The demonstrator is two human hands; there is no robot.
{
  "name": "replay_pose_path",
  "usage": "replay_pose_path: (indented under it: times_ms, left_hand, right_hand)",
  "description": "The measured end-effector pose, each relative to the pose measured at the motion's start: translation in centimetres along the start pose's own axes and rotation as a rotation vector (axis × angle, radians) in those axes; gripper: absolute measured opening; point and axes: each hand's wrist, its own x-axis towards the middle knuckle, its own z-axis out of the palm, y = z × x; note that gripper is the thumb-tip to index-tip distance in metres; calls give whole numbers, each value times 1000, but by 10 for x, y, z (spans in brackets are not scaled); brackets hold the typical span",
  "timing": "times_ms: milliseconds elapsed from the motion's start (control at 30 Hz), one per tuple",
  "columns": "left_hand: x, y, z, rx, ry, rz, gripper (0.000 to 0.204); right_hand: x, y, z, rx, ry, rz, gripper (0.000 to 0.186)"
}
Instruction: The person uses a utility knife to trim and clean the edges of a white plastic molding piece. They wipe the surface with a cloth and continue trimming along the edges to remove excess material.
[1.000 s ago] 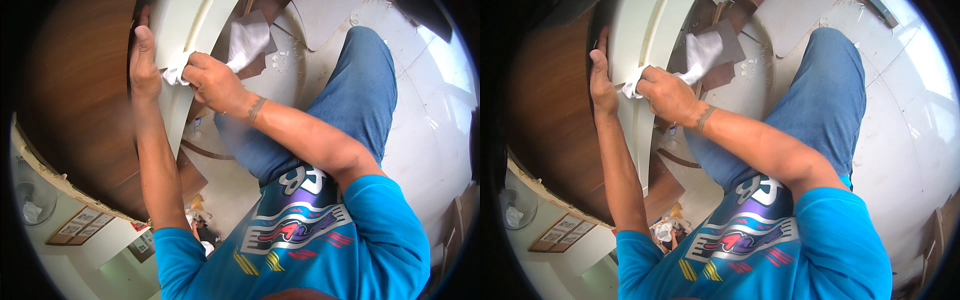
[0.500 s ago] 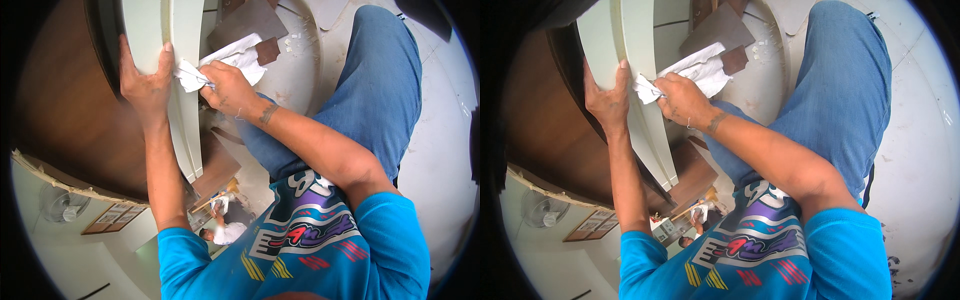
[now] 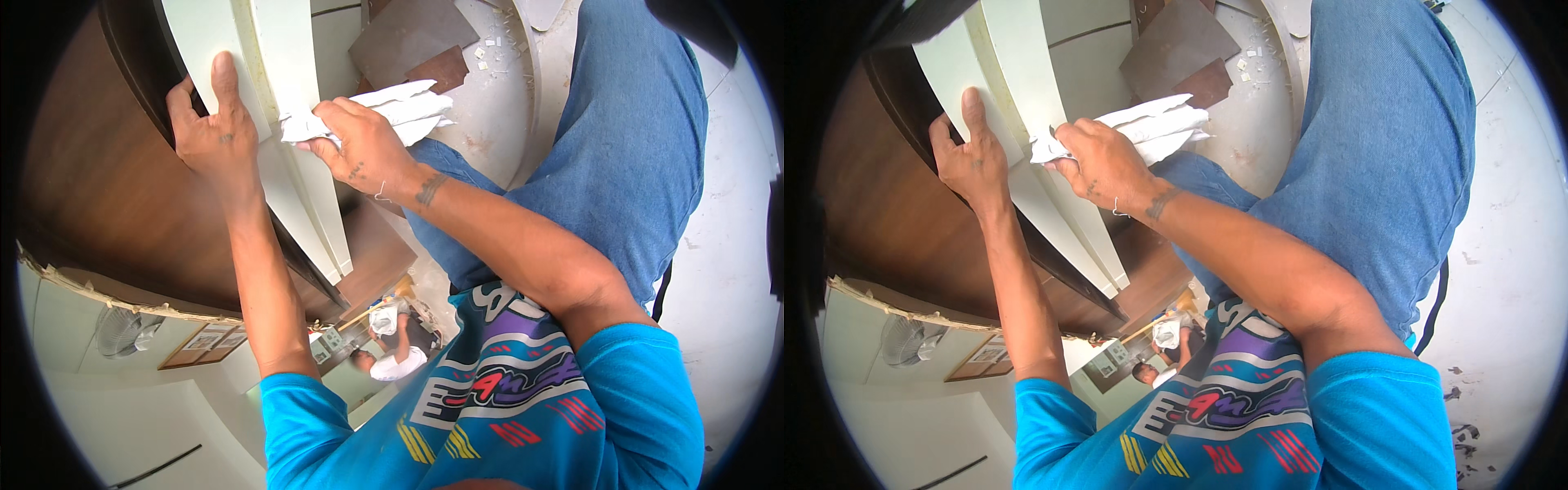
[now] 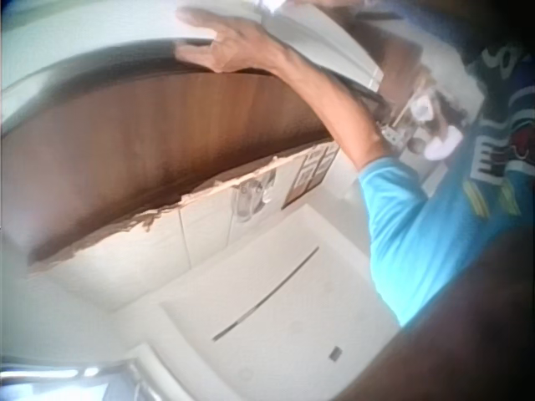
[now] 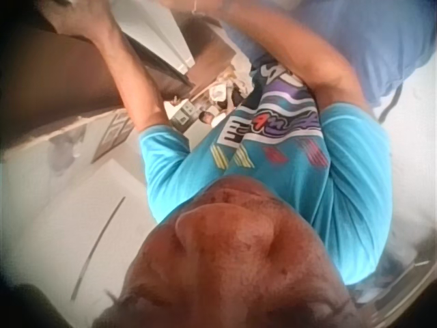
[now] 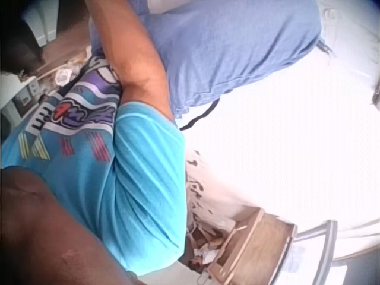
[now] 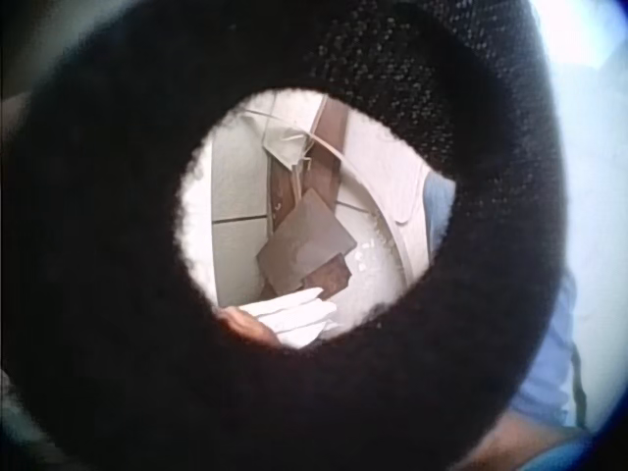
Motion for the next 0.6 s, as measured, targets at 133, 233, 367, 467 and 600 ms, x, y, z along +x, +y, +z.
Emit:
replay_pose_path:
  times_ms: [133,233,367,467,600]
  left_hand:
    - [-6,-10,-5,-10,-35,-31,53]
    - [-7,-22,-8,-42,-65,41,52]
    - [-3,-43,-11,-191,-147,138,65]
    - [-5,-57,-8,-383,-193,43,72]
    - [-7,-66,-6,-369,-183,86,76]
  right_hand:
    - [4,-19,9,131,109,7,22]
    - [14,-33,15,97,134,108,25]
    - [40,-40,25,65,268,72,33]
    - [62,-44,24,15,234,48,38]
    - [95,-64,-1,-40,244,48,22]
